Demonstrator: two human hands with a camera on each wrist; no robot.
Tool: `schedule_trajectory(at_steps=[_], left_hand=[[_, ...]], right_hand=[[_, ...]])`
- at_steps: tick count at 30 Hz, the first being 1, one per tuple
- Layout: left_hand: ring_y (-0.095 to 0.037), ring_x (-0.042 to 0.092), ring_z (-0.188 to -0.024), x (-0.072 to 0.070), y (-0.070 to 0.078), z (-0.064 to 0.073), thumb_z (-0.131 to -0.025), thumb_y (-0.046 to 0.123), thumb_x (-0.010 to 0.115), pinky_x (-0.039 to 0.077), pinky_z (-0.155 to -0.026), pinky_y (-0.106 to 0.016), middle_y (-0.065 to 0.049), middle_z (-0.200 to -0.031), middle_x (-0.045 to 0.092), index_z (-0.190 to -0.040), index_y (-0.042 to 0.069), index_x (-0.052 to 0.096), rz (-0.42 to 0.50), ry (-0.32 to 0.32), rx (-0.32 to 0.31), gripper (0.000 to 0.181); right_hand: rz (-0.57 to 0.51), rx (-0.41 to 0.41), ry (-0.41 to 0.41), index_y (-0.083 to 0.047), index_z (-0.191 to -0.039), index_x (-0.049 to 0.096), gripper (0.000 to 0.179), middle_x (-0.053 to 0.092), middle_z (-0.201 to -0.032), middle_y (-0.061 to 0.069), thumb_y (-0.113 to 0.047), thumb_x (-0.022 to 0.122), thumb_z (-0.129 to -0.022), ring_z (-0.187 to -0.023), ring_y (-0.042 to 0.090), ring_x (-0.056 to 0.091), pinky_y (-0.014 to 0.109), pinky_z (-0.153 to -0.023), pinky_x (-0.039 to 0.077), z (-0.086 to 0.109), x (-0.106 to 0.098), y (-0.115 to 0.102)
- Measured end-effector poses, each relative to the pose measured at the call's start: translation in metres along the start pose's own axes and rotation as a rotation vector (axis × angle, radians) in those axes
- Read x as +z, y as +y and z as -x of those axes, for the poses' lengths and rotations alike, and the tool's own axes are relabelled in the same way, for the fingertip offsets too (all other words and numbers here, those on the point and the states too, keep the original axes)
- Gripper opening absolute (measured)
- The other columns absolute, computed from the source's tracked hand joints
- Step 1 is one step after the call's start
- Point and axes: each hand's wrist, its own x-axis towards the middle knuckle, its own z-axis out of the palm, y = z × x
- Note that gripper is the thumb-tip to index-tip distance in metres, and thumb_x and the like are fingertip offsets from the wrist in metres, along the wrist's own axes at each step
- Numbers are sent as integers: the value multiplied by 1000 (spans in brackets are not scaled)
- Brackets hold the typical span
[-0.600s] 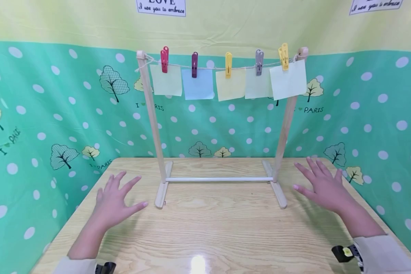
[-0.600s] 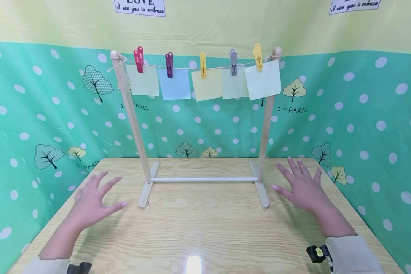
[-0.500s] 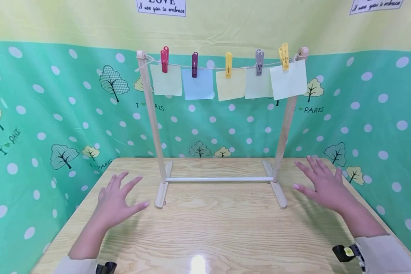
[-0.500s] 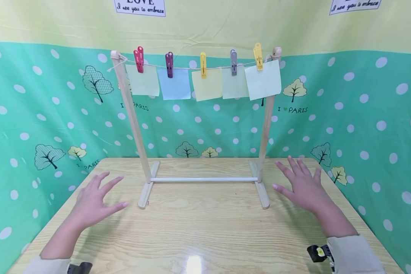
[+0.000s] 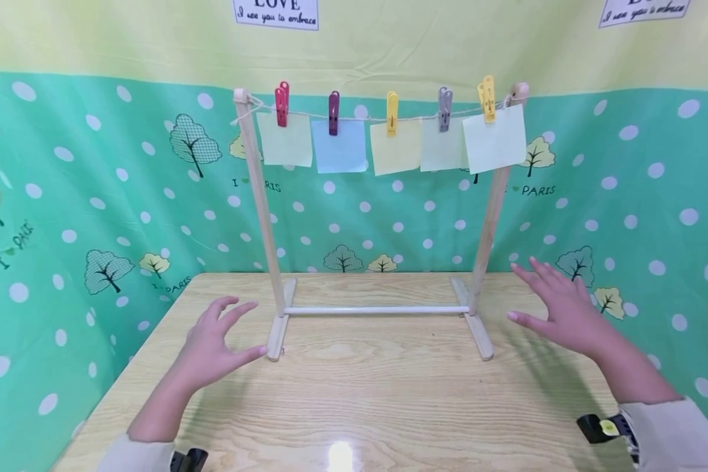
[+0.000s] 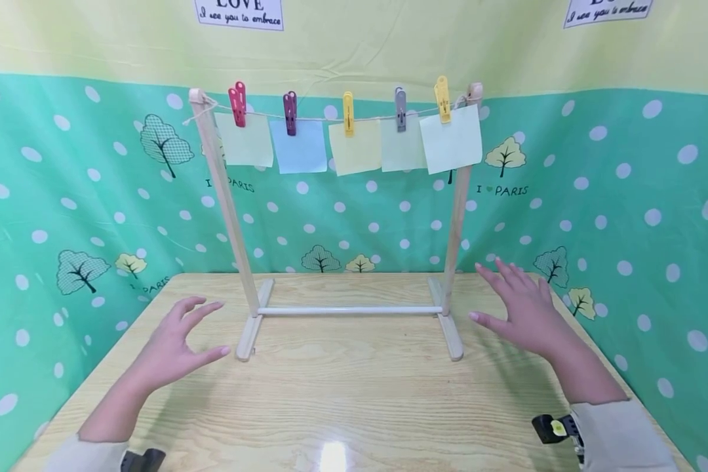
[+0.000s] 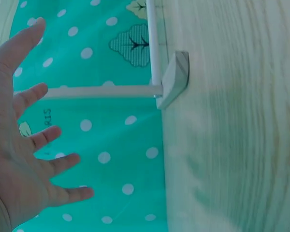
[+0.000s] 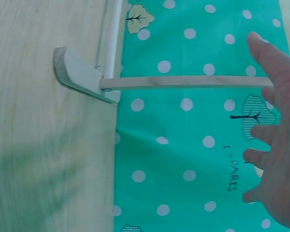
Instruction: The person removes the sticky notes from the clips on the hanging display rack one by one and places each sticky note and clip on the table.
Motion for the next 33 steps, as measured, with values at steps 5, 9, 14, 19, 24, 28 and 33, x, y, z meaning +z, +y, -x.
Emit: schedule_trajectory(at_steps=[5,9,14,19,24,28,33], left_hand=[[-33,39,-110,1,7,-6,-63,57,71,40,-77,-58,-9,-127,36,-129,29,43,92,-20,20,78],[-32,37,-114,2,14,-10,-64,53,72,38,-81,-59,-8,-129,36,-131,27,41,166,-54,36,78],[-28,36,-117,4,24,-16,-65,49,73,37,-85,-58,-2,-130,37,-131,30,41,242,-73,42,76],[-26,37,-117,5,32,-22,-66,49,73,36,-87,-58,0,-129,38,-130,29,43,297,-80,48,74],[-26,38,-117,9,38,-28,-67,46,73,34,-89,-58,1,-129,40,-128,27,45,343,-83,80,69],[-23,39,-118,10,47,-31,-68,42,74,35,-91,-56,3,-128,42,-126,27,47,371,-88,80,66],[-25,41,-115,1,71,-34,-69,27,76,37,-91,-52,-5,-125,46,-124,17,50,452,-88,88,61]], right_hand=[[7,-21,19,-26,-142,19,83,18,-143,20,-48,64,-76,-125,47,18,68,-94,-5,-5,-9,-2],[-1,-42,33,-24,-141,22,81,20,-141,23,-45,65,-76,-124,48,18,71,-92,-1,-10,-16,-3],[-7,-49,30,-23,-141,22,81,18,-142,22,-44,65,-76,-126,47,15,70,-93,-2,-15,-27,-4],[-11,-48,29,-23,-141,22,82,17,-144,19,-43,67,-75,-128,45,14,70,-93,-1,-20,-37,-4],[-39,-78,47,-19,-140,25,81,19,-143,21,-38,69,-75,-127,44,16,68,-95,4,-26,-48,-7],[-54,-98,55,-17,-139,29,79,19,-142,21,-35,70,-74,-127,45,17,66,-96,10,-32,-57,-10],[-73,-115,102,-15,-133,40,72,22,-142,18,-33,73,-72,-126,45,18,66,-93,19,-38,-69,-13]])
